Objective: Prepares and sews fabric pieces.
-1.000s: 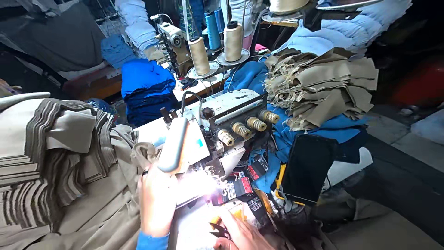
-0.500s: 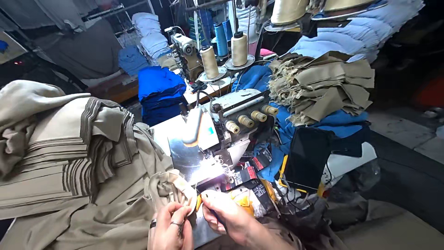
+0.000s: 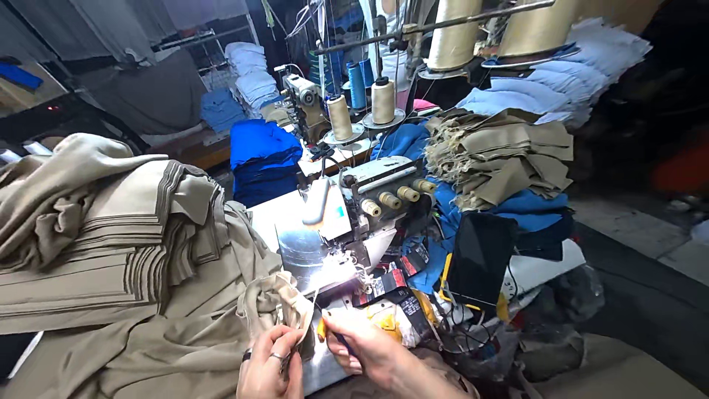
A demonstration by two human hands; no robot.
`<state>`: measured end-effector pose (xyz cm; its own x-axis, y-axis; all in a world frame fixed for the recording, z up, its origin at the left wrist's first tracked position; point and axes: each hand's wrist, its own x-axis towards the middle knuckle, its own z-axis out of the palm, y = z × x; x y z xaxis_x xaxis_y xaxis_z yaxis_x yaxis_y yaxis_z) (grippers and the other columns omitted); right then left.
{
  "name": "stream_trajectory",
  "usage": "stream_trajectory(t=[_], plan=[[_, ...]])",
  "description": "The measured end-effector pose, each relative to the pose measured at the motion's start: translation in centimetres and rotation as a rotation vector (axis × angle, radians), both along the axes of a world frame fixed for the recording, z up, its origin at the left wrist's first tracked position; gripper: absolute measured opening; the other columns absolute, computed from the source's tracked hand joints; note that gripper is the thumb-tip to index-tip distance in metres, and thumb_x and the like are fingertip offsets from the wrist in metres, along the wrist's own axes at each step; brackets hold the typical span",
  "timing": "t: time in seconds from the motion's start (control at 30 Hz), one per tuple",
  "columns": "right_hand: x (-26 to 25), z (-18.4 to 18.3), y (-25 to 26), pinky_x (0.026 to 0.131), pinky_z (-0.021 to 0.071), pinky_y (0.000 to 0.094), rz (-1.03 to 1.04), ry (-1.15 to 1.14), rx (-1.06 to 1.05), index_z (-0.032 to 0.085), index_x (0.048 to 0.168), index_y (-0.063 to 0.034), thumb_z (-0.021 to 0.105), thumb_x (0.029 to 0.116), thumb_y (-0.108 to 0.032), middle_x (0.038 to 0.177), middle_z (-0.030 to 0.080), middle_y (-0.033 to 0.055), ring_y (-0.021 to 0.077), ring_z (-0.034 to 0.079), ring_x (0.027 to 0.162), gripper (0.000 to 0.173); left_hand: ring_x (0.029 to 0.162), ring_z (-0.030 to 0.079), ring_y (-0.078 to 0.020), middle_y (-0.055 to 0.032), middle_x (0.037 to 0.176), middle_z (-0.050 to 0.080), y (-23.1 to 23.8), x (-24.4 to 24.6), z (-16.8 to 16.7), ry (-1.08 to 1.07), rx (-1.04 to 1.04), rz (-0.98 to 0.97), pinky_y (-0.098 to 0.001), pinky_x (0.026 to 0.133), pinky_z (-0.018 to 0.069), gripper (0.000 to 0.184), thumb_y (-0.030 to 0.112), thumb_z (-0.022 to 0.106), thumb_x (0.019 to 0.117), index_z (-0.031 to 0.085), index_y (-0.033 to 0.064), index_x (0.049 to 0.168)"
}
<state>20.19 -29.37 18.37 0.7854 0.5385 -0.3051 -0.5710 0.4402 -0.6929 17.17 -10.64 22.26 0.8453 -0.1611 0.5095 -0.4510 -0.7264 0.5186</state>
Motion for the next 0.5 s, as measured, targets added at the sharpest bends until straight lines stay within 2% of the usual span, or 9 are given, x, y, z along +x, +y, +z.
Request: stream_trajectory(t=[0.1, 0.2, 0.27, 0.3, 0.33, 0.37, 0.4, 0.43, 0.5], plan=[[0.4, 0.8, 0.6, 0.039, 0.0316, 0.0148, -0.038, -0.057, -0.002, 0.057, 0.093, -0.014, 0.046, 0.1091, -0.033, 0.058, 0.043, -0.0079, -0.0001, 0.036, 0.042, 0.027, 0.098, 0.069, -0.0244, -0.0123, 0.104, 0.073, 0.5, -0.3, -0.6, -0.012, 0.008, 0.02, -0.043, 0.081, 0.0556, 0.025, -0.002, 0.063, 0.0794, 0.079, 0.0067, 0.097], [-0.4, 1.5, 0.2, 0.039, 0.0282, 0.0147, -0.128, -0.252, -0.065, 0.058, 0.09, -0.0145, 0.05, 0.106, -0.026, 0.055, 0.043, -0.0095, -0.0019, 0.034, 0.04, 0.021, 0.097, 0.069, -0.0235, -0.0103, 0.103, 0.073, 1.4, -0.5, -0.6, 0.011, 0.008, 0.01, -0.0447, 0.081, 0.055, 0.024, -0.002, 0.062, 0.078, 0.078, 0.008, 0.094], [-1.8, 2.0, 0.1, 0.043, 0.0317, 0.0144, -0.261, -0.483, -0.179, 0.064, 0.096, -0.0123, 0.057, 0.1033, -0.026, 0.064, 0.052, -0.0107, -0.004, 0.039, 0.047, 0.017, 0.097, 0.07, -0.0216, -0.0075, 0.104, 0.074, 2.0, -0.6, -0.5, 0.055, 0.015, -0.054, -0.0455, 0.081, 0.0551, 0.023, -0.002, 0.065, 0.08, 0.079, 0.0107, 0.094], [-2.5, 2.0, -0.1, 0.048, 0.0384, 0.0153, -0.317, -0.64, -0.28, 0.066, 0.104, -0.0107, 0.062, 0.101, -0.032, 0.077, 0.058, -0.0092, -0.0038, 0.045, 0.055, 0.022, 0.098, 0.07, -0.0212, -0.0064, 0.105, 0.074, 2.2, -0.5, -0.3, 0.075, 0.026, -0.11, -0.0459, 0.081, 0.0558, 0.021, -0.001, 0.067, 0.0818, 0.079, 0.0122, 0.094], [-3.0, 2.0, -0.3, 0.057, 0.0472, 0.0193, -0.337, -0.807, -0.406, 0.066, 0.117, -0.0079, 0.066, 0.0978, -0.042, 0.093, 0.064, -0.0036, -0.0009, 0.054, 0.066, 0.039, 0.098, 0.071, -0.0207, -0.0054, 0.107, 0.075, 2.2, -0.4, 0.0, 0.094, 0.041, -0.185, -0.0456, 0.082, 0.0567, 0.019, 0.001, 0.069, 0.0841, 0.079, 0.0133, 0.095], [-3.4, 2.1, -0.7, 0.069, 0.0565, 0.0277, -0.321, -0.949, -0.547, 0.062, 0.13, -0.0048, 0.071, 0.092, -0.051, 0.11, 0.069, 0.0052, 0.0062, 0.064, 0.08, 0.061, 0.1, 0.07, -0.021, -0.0053, 0.108, 0.075, 2.3, -0.2, 0.4, 0.107, 0.061, -0.269, -0.0456, 0.084, 0.0568, 0.018, 0.003, 0.069, 0.086, 0.079, 0.0133, 0.096], [-3.6, 2.2, -0.8, 0.075, 0.0585, 0.0369, -0.282, -1.053, -0.672, 0.057, 0.138, -0.001, 0.078, 0.0853, -0.05, 0.117, 0.07, 0.0126, 0.0149, 0.068, 0.088, 0.075, 0.1, 0.07, -0.0213, -0.0052, 0.108, 0.075, 2.3, 0.2, 0.9, 0.107, 0.101, -0.348, -0.0458, 0.085, 0.0569, 0.017, 0.005, 0.069, 0.0869, 0.079, 0.0131, 0.098], [-3.8, 2.1, -1.0, 0.083, 0.0602, 0.044, -0.206, -1.124, -0.792, 0.056, 0.141, -0.002, 0.082, 0.0824, -0.047, 0.121, 0.07, 0.0126, 0.0203, 0.071, 0.1, 0.078, 0.1, 0.07, -0.0212, -0.0047, 0.108, 0.075, 2.6, 0.9, 1.5, 0.099, 0.17, -0.416, -0.0459, 0.085, 0.0571, 0.015, 0.008, 0.07, 0.0879, 0.079, 0.0135, 0.099], [-3.8, 0.4, -1.5, 0.078, 0.0612, 0.0505, -0.182, -1.242, -0.963, 0.066, 0.131, -0.007, 0.084, 0.0825, -0.035, 0.106, 0.075, 0.0105, 0.0257, 0.074, 0.094, 0.059, 0.093, 0.071, -0.0208, -0.0019, 0.1, 0.075, 3.7, 2.9, 2.6, 0.05, 0.383, -0.473, -0.0486, 0.083, 0.057, 0.014, 0.022, 0.072, 0.089, 0.077, 0.0169, 0.1]])
